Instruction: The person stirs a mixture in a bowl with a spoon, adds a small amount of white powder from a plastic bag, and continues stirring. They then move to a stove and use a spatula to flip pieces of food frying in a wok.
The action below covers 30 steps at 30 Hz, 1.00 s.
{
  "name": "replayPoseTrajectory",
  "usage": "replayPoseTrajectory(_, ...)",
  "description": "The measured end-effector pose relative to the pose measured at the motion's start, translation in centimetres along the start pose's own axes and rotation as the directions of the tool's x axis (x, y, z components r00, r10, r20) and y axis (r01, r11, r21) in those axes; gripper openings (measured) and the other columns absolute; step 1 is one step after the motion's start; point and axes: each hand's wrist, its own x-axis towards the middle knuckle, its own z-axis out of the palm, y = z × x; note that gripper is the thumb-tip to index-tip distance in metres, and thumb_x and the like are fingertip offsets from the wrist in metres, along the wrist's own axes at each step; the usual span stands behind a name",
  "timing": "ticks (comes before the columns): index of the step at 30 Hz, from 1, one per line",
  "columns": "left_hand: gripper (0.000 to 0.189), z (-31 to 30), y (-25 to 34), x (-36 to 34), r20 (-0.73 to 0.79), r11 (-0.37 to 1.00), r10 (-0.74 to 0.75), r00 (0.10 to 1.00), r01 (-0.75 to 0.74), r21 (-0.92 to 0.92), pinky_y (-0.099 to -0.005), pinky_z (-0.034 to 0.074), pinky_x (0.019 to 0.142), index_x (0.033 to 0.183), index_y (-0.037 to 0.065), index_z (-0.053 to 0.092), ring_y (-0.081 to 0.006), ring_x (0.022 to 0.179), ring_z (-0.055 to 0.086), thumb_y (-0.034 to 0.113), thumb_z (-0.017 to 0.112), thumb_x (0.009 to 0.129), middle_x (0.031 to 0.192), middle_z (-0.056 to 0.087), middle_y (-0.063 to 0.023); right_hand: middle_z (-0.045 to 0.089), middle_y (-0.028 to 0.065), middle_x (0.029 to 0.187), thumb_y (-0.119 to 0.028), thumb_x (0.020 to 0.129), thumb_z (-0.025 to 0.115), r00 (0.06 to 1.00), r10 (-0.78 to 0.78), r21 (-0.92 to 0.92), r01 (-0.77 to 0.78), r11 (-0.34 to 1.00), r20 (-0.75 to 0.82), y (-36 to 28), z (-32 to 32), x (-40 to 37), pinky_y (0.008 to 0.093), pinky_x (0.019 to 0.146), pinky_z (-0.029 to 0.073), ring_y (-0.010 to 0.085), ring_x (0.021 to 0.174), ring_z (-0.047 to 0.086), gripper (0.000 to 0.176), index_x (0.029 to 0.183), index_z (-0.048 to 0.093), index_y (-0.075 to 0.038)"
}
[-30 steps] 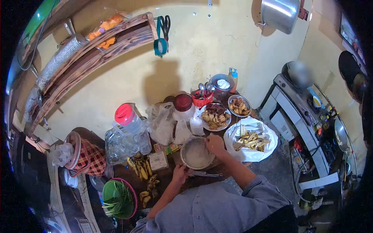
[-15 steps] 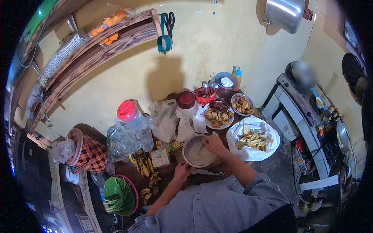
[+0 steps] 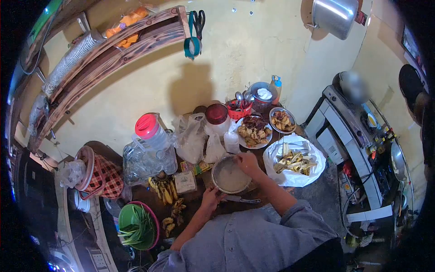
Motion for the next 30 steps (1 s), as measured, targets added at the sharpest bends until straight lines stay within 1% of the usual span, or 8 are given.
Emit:
replayPoseTrajectory(2,0.01,0.6,0.3,-0.4,-0.023,1.0,-0.004,1.0,0.004,-0.004,-0.0404,0.052,0.076,0.095,0.002,0.045,-0.0187,0.079,0.052,0.007,0.046,0.086,0.092,0.047,-0.0083,0.059,0.0153,0.067,-0.018,0.073,0.054,0.958,-0.136,0.062,0.124,0.99,0.251,1.2,1.2,-0.4,0.0441,0.061,0.044,0.034,0.065,0.057,0.016,0.073,0.061,-0.004)
replayPoseTrajectory(9,0.013,1.2,0.6,-1.1,-0.084,1.0,0.011,0.996,-0.009,0.019,-0.0403,0.052,0.075,0.098,0.001,0.045,-0.0199,0.082,0.053,0.008,0.045,0.087,0.093,0.049,-0.0091,0.059,0.0165,0.067,-0.018,0.072,0.054,0.998,-0.01,-0.042,0.012,0.999,0.066,0.3,0.1,0.0,0.0446,0.061,0.044,0.0342,0.066,0.057,0.015,0.072,0.061,-0.005)
replayPoseTrajectory(11,0.013,1.2,0.6,-1.2,-0.065,1.0,0.011,0.998,-0.009,0.025,-0.0407,0.052,0.075,0.098,0.001,0.045,-0.0201,0.082,0.053,0.008,0.045,0.087,0.093,0.049,-0.0093,0.059,0.0166,0.067,-0.019,0.073,0.054,0.943,-0.123,-0.042,0.143,0.989,0.31,0.6,0.1,-0.2,0.0447,0.06,0.044,0.0343,0.067,0.057,0.016,0.072,0.061,-0.005)
replayPoseTrajectory(14,0.013,1.1,0.6,-0.9,-0.039,1.0,0.017,0.999,-0.017,0.016,-0.0409,0.053,0.074,0.098,0.0,0.044,-0.0201,0.08,0.053,0.008,0.045,0.087,0.092,0.049,-0.0094,0.059,0.0159,0.068,-0.02,0.073,0.055,0.995,0.031,-0.074,-0.024,0.997,0.096,-0.7,-1.7,0.6,0.0437,0.06,0.044,0.0346,0.067,0.057,0.017,0.074,0.061,-0.005)
replayPoseTrajectory(18,0.013,0.6,0.1,-0.4,-0.072,1.0,0.011,0.997,-0.012,-0.01,-0.0408,0.053,0.074,0.096,0.0,0.044,-0.0193,0.078,0.053,0.008,0.047,0.086,0.089,0.048,-0.0089,0.059,0.0154,0.068,-0.022,0.074,0.055,0.995,-0.032,-0.009,0.033,0.999,0.094,0.5,0.0,-0.1,0.0432,0.06,0.044,0.0345,0.067,0.057,0.018,0.075,0.061,-0.005)
replayPoseTrajectory(21,0.013,0.2,0.2,-0.2,-0.073,0.999,-0.009,0.997,0.013,0.051,-0.0411,0.053,0.074,0.096,0.001,0.044,-0.0187,0.078,0.052,0.008,0.048,0.086,0.087,0.047,-0.0079,0.059,0.0149,0.068,-0.022,0.075,0.054,0.949,-0.081,-0.049,0.1,0.994,0.304,0.5,0.1,-0.2,0.0426,0.059,0.044,0.0338,0.067,0.057,0.017,0.074,0.061,-0.006)
replayPoseTrajectory(23,0.012,0.4,0.2,-0.2,-0.052,1.0,-0.001,0.999,0.002,0.026,-0.041,0.053,0.074,0.095,0.001,0.043,-0.0183,0.077,0.052,0.008,0.048,0.086,0.086,0.046,-0.0077,0.059,0.0153,0.07,-0.022,0.076,0.053,0.994,0.079,-0.055,-0.075,0.996,0.078,0.8,0.0,0.2,0.0427,0.06,0.044,0.0329,0.069,0.057,0.017,0.074,0.061,-0.006)
replayPoseTrajectory(30,0.012,1.0,0.6,-0.8,-0.035,0.998,0.002,0.999,0.0,0.062,-0.0403,0.053,0.074,0.094,0.001,0.042,-0.0161,0.071,0.048,0.009,0.046,0.087,0.084,0.044,-0.007,0.058,0.0162,0.069,-0.022,0.076,0.053,0.964,-0.102,0.059,0.091,0.994,0.244,0.9,0.4,-0.4,0.0435,0.06,0.043,0.0339,0.067,0.057,0.018,0.073,0.06,-0.006)
